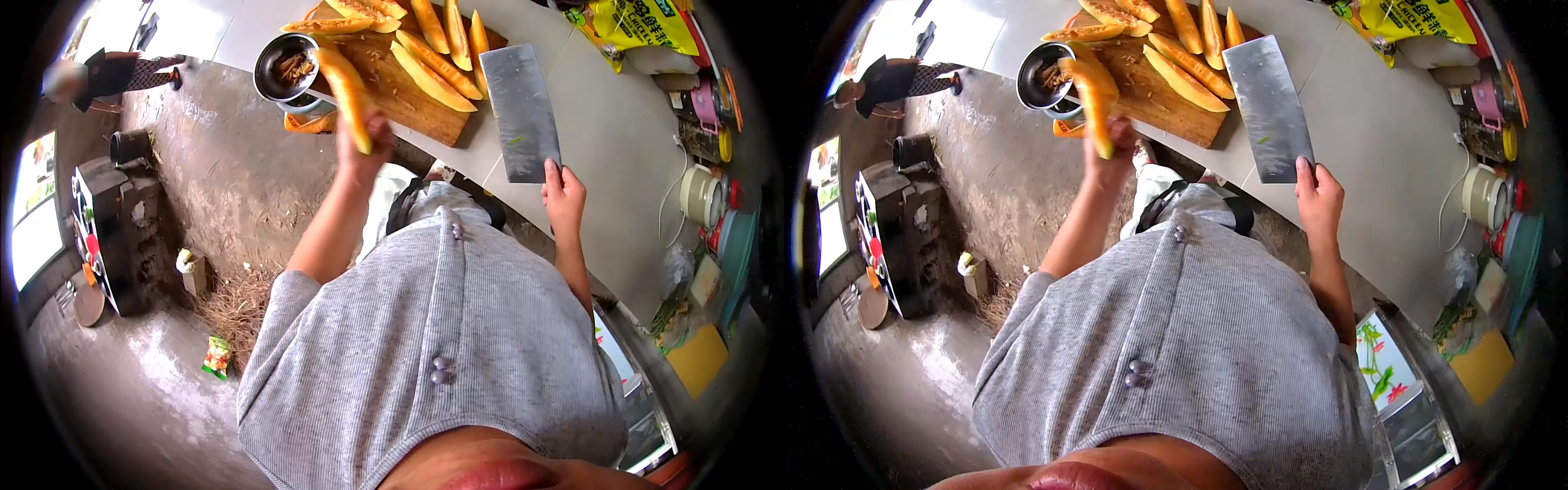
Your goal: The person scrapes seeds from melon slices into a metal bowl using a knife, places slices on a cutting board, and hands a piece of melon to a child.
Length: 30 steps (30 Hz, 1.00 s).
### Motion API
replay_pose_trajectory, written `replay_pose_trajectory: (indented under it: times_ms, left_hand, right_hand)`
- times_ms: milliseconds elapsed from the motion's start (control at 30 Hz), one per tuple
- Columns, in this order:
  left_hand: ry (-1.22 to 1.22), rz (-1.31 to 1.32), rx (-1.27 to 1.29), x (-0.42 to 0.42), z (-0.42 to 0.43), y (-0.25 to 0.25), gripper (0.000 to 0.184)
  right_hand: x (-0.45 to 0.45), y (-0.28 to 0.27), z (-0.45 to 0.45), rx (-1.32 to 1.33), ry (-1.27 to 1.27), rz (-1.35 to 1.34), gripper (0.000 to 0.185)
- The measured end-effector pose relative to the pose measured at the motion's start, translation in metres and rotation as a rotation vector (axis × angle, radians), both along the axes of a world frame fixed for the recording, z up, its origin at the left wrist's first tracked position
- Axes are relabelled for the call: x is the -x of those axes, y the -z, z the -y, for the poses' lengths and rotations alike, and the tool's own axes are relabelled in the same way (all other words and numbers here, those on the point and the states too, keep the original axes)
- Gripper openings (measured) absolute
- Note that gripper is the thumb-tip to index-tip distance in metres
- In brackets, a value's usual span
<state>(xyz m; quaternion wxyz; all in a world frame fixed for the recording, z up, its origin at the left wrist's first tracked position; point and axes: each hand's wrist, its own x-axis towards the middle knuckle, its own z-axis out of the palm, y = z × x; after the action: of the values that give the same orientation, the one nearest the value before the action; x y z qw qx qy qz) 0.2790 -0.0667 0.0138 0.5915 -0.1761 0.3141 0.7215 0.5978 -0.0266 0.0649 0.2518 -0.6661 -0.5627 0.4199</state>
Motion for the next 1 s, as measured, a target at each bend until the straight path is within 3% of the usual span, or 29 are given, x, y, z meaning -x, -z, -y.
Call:
replay_pose_trajectory:
  times_ms: [67, 100, 200, 467, 500, 600, 800, 1000]
  left_hand:
    - [-0.188, 0.112, -0.239, 0.07, 0.009, 0.012, 0.03]
    - [-0.25, -0.183, -0.25, 0.097, 0.016, 0.015, 0.024]
    - [-0.323, -0.124, -0.366, 0.199, 0.046, 0.01, 0.019]
    - [-0.504, -0.154, -0.284, 0.363, 0.106, -0.012, 0.028]
    - [-0.516, -0.136, -0.274, 0.384, 0.111, -0.009, 0.028]
    - [-0.532, -0.136, -0.271, 0.439, 0.123, -0.002, 0.025]
    - [-0.549, -0.2, -0.138, 0.514, 0.117, 0.007, 0.023]
    - [-0.451, -0.063, -0.162, 0.589, 0.108, 0.027, 0.021]
  right_hand:
    - [0.006, 0.003, -0.006, 0.013, -0.064, 0.024, 0.044]
    - [0.01, 0.003, -0.008, 0.023, -0.102, 0.024, 0.043]
    - [0.031, -0.001, -0.016, 0.041, -0.192, 0.113, 0.041]
    - [0.09, 0.007, -0.004, -0.128, -0.374, 0.437, 0.03]
    - [0.1, 0.002, -0.002, -0.05, -0.379, 0.482, 0.024]
    - [0.122, 0.021, 0.019, -0.246, -0.309, 0.474, 0.024]
    - [0.181, 0.037, 0.075, -0.171, -0.136, 0.584, 0.028]
    - [0.239, 0.057, 0.122, -0.095, 0.061, 0.713, 0.032]
